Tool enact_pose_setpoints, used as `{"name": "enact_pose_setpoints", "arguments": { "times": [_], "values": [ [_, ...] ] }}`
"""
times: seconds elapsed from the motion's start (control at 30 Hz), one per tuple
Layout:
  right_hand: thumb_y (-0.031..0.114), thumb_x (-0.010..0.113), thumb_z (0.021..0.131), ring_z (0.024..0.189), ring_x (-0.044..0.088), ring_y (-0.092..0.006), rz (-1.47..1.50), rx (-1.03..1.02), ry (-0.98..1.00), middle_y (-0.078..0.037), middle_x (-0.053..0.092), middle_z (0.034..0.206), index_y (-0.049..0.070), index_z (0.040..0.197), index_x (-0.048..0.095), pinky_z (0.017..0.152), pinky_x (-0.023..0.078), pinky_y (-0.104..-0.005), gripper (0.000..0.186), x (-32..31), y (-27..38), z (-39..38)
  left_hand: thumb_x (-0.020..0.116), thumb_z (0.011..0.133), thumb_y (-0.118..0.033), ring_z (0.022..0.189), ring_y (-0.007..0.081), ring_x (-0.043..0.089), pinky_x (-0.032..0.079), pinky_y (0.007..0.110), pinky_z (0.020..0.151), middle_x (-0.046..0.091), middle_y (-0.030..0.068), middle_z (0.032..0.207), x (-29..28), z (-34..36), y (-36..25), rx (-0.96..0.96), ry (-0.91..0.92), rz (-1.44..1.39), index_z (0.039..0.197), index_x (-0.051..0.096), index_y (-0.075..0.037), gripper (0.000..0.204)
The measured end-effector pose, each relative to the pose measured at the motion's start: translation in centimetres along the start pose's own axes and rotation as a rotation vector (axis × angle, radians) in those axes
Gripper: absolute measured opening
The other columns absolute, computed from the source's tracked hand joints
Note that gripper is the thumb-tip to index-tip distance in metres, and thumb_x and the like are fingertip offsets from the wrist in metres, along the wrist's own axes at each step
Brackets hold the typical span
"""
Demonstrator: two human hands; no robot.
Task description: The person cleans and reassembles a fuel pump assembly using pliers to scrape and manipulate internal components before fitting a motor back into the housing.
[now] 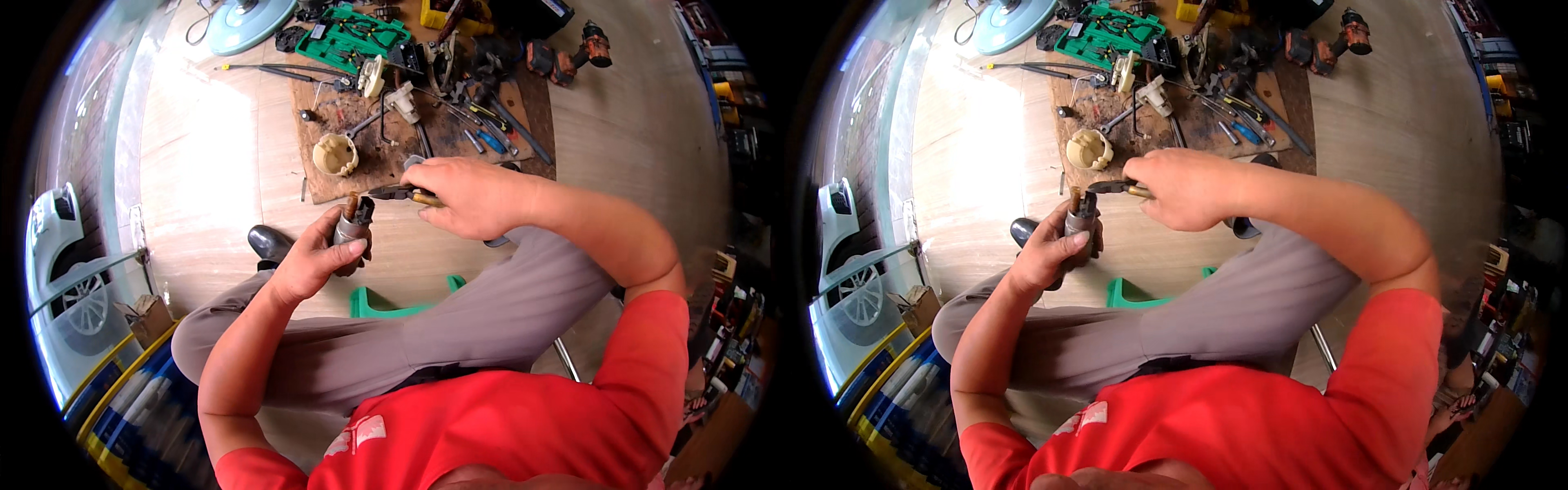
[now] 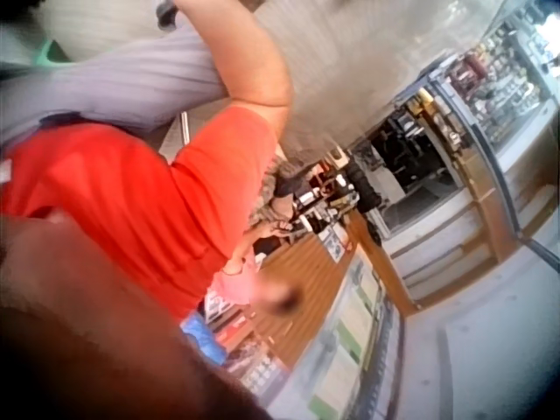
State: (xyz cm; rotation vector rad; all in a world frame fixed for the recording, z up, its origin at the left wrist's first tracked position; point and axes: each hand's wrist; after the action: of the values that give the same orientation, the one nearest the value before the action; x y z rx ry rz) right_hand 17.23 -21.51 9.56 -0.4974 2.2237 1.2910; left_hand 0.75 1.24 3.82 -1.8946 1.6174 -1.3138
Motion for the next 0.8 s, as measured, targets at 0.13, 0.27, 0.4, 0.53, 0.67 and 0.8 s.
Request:
{"name": "enact_pose_setpoints", "arguments": {
  "times": [0.13, 0.27, 0.4, 0.53, 0.67, 0.8],
  "values": [
    [0.017, 0.064, 0.088, 0.108, 0.055, -0.0374, -0.039, 0.037, 0.046, -0.020, 0.055, 0.109, 0.001, 0.118, 0.052, 0.091, 0.046, -0.0461, 0.036, -0.2, 1.0, -0.6, 0.066, 0.093, -0.027, 0.082, 0.0210, 0.056, 0.048, 0.034, 0.074, 0.057, 0.0104, 0.093, 0.1, 0.8, 0.0, 0.109, 0.017, -0.076, 0.131, 0.043, -0.002, 0.051],
    [0.016, 0.064, 0.087, 0.109, 0.053, -0.0382, -0.187, 0.035, -0.080, -0.020, 0.054, 0.110, 0.000, 0.120, 0.052, 0.092, 0.045, -0.0461, 0.039, 0.5, 1.4, -1.0, 0.070, 0.090, -0.021, 0.078, 0.0183, 0.058, 0.050, 0.032, 0.070, 0.059, 0.0093, 0.091, 0.7, 0.8, -1.0, 0.055, -0.048, -0.023, 0.131, 0.043, -0.001, 0.053],
    [0.015, 0.065, 0.086, 0.107, 0.053, -0.0386, -0.215, 0.050, -0.102, -0.021, 0.053, 0.110, 0.000, 0.123, 0.052, 0.092, 0.045, -0.0463, 0.042, 0.6, 1.6, -0.8, 0.078, 0.084, -0.018, 0.078, 0.0136, 0.059, 0.051, 0.028, 0.068, 0.061, 0.0050, 0.090, 2.1, 0.8, -2.1, 0.041, -0.205, 0.171, 0.124, 0.047, -0.001, 0.053],
    [0.015, 0.064, 0.086, 0.108, 0.053, -0.0389, -0.209, 0.080, -0.065, -0.022, 0.053, 0.112, -0.002, 0.128, 0.050, 0.093, 0.045, -0.0462, 0.047, 0.6, 2.0, -0.6, 0.083, 0.080, -0.017, 0.078, 0.0139, 0.058, 0.051, 0.029, 0.072, 0.062, 0.0046, 0.089, 2.8, 1.0, -1.5, 0.170, -0.388, 0.508, 0.119, 0.051, 0.000, 0.054],
    [0.012, 0.062, 0.086, 0.110, 0.053, -0.0398, -0.196, 0.122, -0.013, -0.024, 0.054, 0.116, -0.005, 0.133, 0.047, 0.095, 0.045, -0.0461, 0.052, 0.6, 2.1, -0.2, 0.078, 0.084, -0.017, 0.078, 0.0170, 0.058, 0.051, 0.031, 0.075, 0.063, 0.0086, 0.089, 3.7, 0.8, -1.7, 0.261, -0.454, 0.641, 0.119, 0.052, 0.002, 0.047],
    [0.007, 0.058, 0.085, 0.107, 0.056, -0.0409, -0.244, 0.119, 0.027, -0.025, 0.057, 0.114, -0.005, 0.137, 0.044, 0.094, 0.047, -0.0462, 0.055, 1.0, 2.2, 0.0, 0.072, 0.089, -0.017, 0.076, 0.0146, 0.053, 0.048, 0.030, 0.072, 0.059, 0.0072, 0.086, 4.0, 0.6, -1.8, 0.292, -0.477, 0.697, 0.112, 0.052, 0.001, 0.035]
  ]
}}
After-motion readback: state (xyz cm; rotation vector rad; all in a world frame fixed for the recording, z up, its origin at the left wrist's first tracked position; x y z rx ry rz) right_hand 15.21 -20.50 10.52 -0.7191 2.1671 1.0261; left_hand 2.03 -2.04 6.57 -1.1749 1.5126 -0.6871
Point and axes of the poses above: each hand's wrist, its own z-axis towards the middle knuckle, its own x-axis out of the palm, y = z × x
